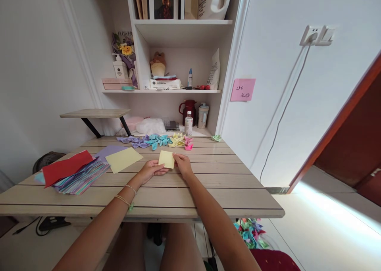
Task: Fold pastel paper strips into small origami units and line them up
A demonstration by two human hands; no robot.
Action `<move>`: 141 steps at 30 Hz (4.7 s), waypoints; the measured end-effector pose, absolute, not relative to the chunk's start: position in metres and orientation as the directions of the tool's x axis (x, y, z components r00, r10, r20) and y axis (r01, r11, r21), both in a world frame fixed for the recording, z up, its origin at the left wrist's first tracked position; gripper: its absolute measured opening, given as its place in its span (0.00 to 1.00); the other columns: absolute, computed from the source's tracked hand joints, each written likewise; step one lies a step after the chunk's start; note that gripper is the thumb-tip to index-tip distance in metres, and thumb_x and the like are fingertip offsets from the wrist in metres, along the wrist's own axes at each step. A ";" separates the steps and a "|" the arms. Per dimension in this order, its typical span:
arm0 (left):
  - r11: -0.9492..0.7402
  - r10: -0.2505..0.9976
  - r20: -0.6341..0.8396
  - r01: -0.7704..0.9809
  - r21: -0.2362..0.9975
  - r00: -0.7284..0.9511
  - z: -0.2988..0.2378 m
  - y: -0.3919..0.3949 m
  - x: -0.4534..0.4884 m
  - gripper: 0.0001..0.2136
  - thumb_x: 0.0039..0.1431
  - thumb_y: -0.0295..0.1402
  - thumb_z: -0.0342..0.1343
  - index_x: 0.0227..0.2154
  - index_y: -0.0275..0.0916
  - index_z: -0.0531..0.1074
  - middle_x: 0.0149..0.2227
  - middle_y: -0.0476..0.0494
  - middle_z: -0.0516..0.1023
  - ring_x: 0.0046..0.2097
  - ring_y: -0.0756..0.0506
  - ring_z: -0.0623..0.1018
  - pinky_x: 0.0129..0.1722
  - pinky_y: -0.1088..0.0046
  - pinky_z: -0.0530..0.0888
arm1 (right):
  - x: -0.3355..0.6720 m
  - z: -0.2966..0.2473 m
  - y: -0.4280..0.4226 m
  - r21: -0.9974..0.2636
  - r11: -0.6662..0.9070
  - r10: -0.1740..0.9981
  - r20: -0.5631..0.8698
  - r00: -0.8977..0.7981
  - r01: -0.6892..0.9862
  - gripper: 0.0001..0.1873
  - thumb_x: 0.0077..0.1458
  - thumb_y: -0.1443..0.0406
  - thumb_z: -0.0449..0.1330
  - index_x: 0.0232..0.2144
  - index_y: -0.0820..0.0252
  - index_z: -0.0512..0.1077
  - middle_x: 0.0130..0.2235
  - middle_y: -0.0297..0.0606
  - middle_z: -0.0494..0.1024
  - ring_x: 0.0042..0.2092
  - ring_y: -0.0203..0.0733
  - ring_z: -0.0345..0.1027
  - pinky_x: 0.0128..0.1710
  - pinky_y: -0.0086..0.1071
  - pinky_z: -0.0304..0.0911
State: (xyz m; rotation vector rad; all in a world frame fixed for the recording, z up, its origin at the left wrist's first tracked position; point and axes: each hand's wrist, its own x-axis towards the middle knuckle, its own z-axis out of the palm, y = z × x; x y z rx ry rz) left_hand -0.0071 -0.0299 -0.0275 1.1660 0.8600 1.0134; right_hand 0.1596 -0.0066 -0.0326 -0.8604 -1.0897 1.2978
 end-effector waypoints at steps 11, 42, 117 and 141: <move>0.028 0.904 -0.005 -0.046 0.999 0.427 -0.029 -0.032 -0.005 0.22 0.46 0.35 0.61 0.45 0.33 0.67 0.34 0.33 0.78 0.32 0.45 0.79 0.32 0.73 0.74 | 0.164 -0.035 -0.004 -0.940 0.339 0.938 0.341 0.068 0.033 0.20 0.47 0.51 0.53 0.18 0.62 0.68 0.19 0.32 0.67 0.23 0.34 0.58 0.22 0.27 0.55; -0.015 0.987 0.064 -0.306 0.952 0.151 -0.020 -0.028 -0.012 0.19 0.41 0.38 0.62 0.38 0.36 0.73 0.39 0.40 0.76 0.41 0.43 0.75 0.34 0.71 0.72 | 0.165 -0.026 -0.014 -0.968 0.237 0.953 0.247 -0.174 -0.078 0.18 0.39 0.53 0.62 0.29 0.61 0.76 0.30 0.37 0.76 0.30 0.38 0.66 0.26 0.28 0.60; -0.005 0.996 0.021 -0.175 0.984 0.090 -0.032 -0.022 -0.009 0.17 0.36 0.33 0.67 0.31 0.31 0.71 0.30 0.36 0.79 0.32 0.43 0.79 0.31 0.69 0.75 | 0.171 -0.038 -0.004 -0.966 0.052 0.914 0.148 -0.379 -0.252 0.24 0.43 0.58 0.64 0.43 0.61 0.67 0.30 0.38 0.76 0.33 0.40 0.71 0.33 0.35 0.67; -0.053 0.983 0.077 -0.148 0.988 0.164 -0.030 -0.025 -0.012 0.19 0.31 0.30 0.68 0.31 0.33 0.73 0.33 0.40 0.78 0.31 0.48 0.77 0.33 0.72 0.72 | 0.173 -0.039 -0.001 -0.953 0.302 0.908 0.279 -0.312 0.024 0.20 0.40 0.53 0.62 0.32 0.62 0.74 0.26 0.34 0.72 0.26 0.34 0.61 0.25 0.27 0.57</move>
